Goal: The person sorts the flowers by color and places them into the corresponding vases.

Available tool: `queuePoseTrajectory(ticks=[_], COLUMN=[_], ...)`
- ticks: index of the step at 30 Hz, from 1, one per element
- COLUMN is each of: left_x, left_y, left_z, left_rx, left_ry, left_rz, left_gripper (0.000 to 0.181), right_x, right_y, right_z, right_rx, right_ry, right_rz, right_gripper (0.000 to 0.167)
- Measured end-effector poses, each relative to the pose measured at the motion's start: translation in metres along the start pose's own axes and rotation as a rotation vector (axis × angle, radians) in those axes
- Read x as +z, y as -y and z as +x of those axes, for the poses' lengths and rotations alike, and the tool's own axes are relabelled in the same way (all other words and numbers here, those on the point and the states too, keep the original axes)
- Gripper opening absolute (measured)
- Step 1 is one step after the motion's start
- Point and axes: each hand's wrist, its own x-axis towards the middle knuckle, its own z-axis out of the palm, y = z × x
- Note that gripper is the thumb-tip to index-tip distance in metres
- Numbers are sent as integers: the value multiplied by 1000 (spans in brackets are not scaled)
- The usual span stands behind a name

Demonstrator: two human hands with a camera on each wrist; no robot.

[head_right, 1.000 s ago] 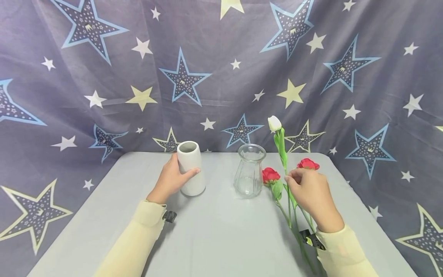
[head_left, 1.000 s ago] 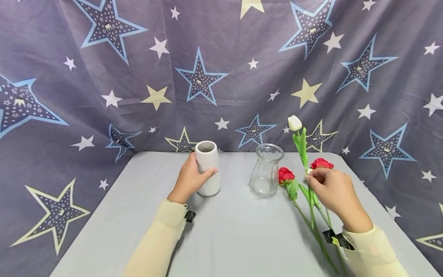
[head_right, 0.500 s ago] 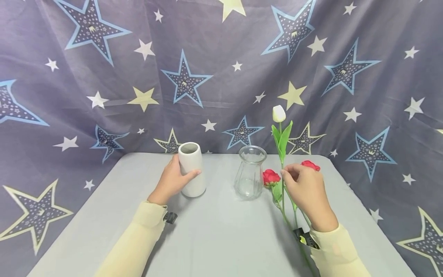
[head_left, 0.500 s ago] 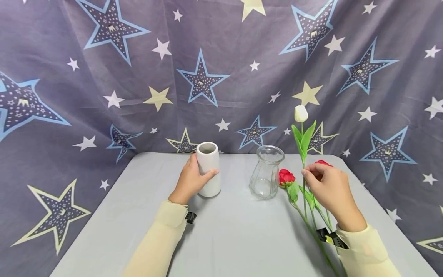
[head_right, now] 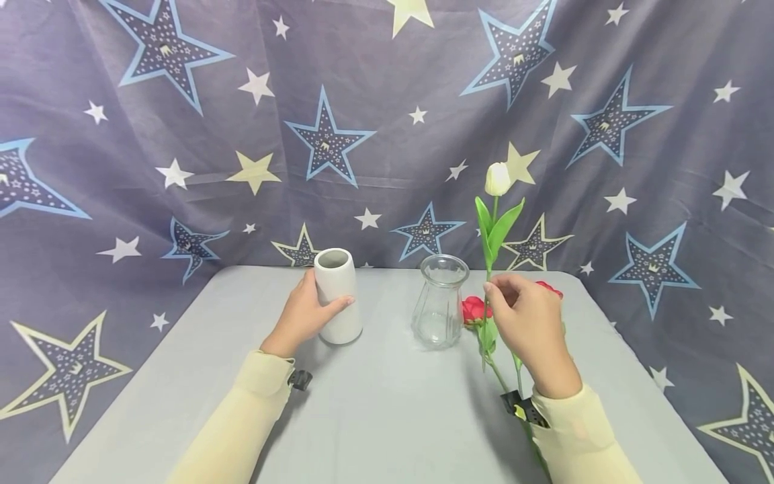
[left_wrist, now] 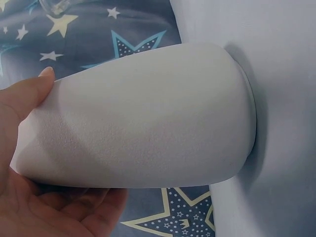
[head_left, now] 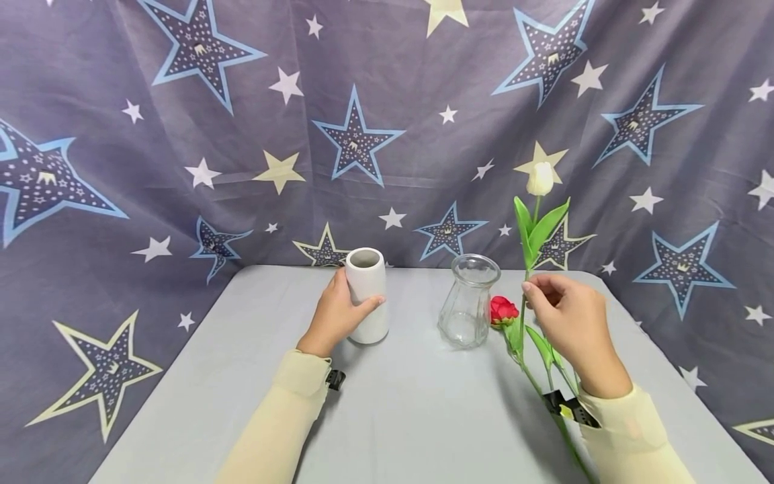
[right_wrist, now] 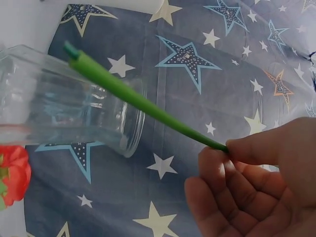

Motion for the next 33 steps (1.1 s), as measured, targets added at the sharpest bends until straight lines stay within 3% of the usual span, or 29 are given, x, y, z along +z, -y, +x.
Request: queuePoseTrajectory(ticks=[11, 23, 33], left_x=[0, -1, -2], left_y=[-1, 3, 0], left_z=[2, 2, 0], left_rx=[0, -1, -2], left_ry=[-6, -3, 1], left_rz=[-9, -3, -19], left_gripper=[94, 95, 93], right_x=[10, 24, 37], right_y=[13, 24, 37], right_z=[9, 18, 28], right_rx=[-19, -66, -51], right_ry=[-44, -12, -25], right_rz=[67, 127, 235], right_gripper=[9, 5, 7])
